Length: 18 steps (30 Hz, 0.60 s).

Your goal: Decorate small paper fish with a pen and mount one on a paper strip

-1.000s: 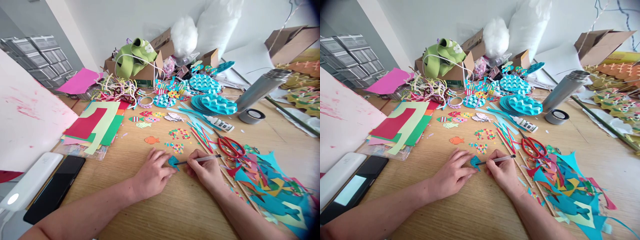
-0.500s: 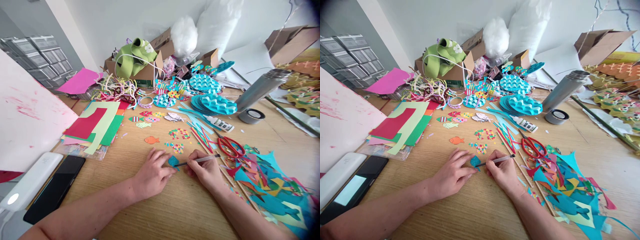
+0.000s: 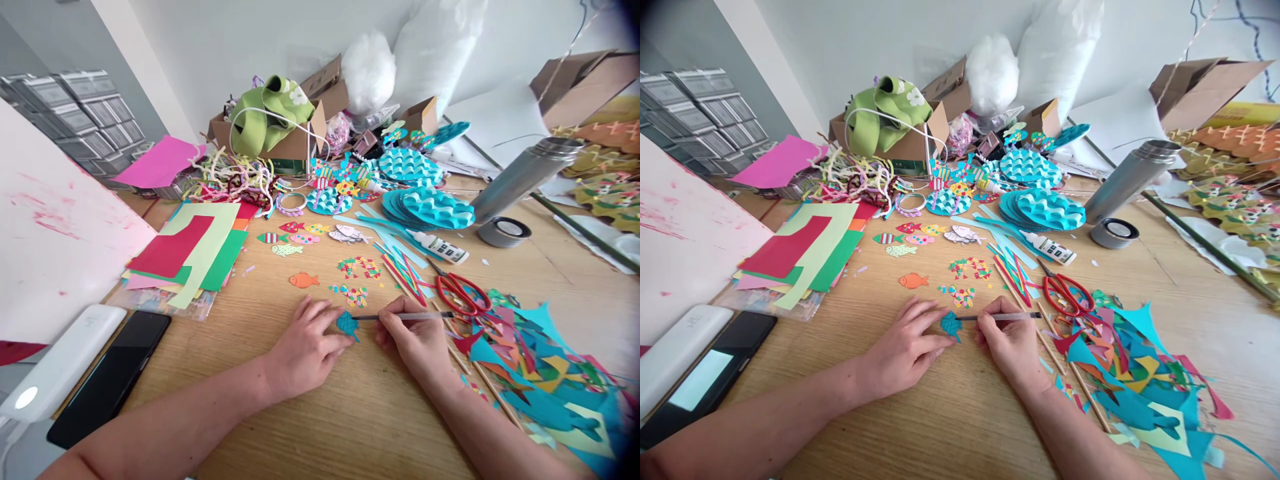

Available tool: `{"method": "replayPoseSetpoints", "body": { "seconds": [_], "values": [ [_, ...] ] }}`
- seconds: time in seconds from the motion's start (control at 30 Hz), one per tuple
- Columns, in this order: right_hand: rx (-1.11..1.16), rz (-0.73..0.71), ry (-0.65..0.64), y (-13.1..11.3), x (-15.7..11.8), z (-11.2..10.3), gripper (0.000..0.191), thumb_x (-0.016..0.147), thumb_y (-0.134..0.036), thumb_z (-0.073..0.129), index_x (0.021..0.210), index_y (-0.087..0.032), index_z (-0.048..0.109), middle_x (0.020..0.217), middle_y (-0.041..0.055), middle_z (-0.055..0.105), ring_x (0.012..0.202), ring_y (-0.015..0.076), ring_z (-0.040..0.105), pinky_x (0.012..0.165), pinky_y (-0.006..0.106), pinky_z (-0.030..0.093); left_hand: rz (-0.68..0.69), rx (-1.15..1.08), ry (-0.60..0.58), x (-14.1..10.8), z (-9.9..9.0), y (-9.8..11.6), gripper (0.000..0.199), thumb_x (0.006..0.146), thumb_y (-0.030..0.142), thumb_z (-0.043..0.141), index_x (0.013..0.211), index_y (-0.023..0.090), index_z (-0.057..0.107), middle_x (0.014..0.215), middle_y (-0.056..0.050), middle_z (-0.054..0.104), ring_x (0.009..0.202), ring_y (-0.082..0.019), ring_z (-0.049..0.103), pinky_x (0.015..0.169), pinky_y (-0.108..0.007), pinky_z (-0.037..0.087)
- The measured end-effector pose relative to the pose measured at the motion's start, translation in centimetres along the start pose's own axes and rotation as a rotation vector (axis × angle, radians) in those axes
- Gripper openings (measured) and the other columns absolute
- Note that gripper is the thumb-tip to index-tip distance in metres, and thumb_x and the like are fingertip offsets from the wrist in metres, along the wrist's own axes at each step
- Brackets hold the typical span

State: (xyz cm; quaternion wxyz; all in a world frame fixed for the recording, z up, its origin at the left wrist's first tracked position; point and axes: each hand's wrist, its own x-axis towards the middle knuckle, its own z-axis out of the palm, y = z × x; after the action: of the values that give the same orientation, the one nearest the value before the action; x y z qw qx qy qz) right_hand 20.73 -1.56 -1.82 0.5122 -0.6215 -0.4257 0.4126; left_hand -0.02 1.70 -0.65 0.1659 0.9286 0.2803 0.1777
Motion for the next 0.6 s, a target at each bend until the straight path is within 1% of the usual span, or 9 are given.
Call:
{"method": "replayPoseSetpoints", "body": {
  "seconds": [0.43,0.6],
  "values": [
    [-0.019,0.03,-0.015,-0.9,0.2,0.2,0.022,0.074,-0.038,0.069,0.066,-0.021,0.056,0.046,0.0003,0.062,0.037,0.0154,0.056,0.036,0.023,0.044,0.003,0.008,0.006,0.0,0.0,0.0,0.025,0.093,0.022,0.054,0.108,0.03,0.072,0.134,-0.006,0.056,0.126,-0.026,0.043,0.111,-0.054,0.03],
    [-0.026,0.031,-0.012,-1.2,0.2,0.2,0.026,0.073,-0.043,0.069,0.065,-0.022,0.055,0.045,0.0008,0.061,0.037,0.0164,0.056,0.036,0.025,0.045,0.008,0.008,0.017,0.1,-0.1,0.1,0.024,0.092,0.022,0.055,0.107,0.029,0.072,0.133,-0.007,0.057,0.125,-0.026,0.044,0.111,-0.054,0.031]
  ]
}}
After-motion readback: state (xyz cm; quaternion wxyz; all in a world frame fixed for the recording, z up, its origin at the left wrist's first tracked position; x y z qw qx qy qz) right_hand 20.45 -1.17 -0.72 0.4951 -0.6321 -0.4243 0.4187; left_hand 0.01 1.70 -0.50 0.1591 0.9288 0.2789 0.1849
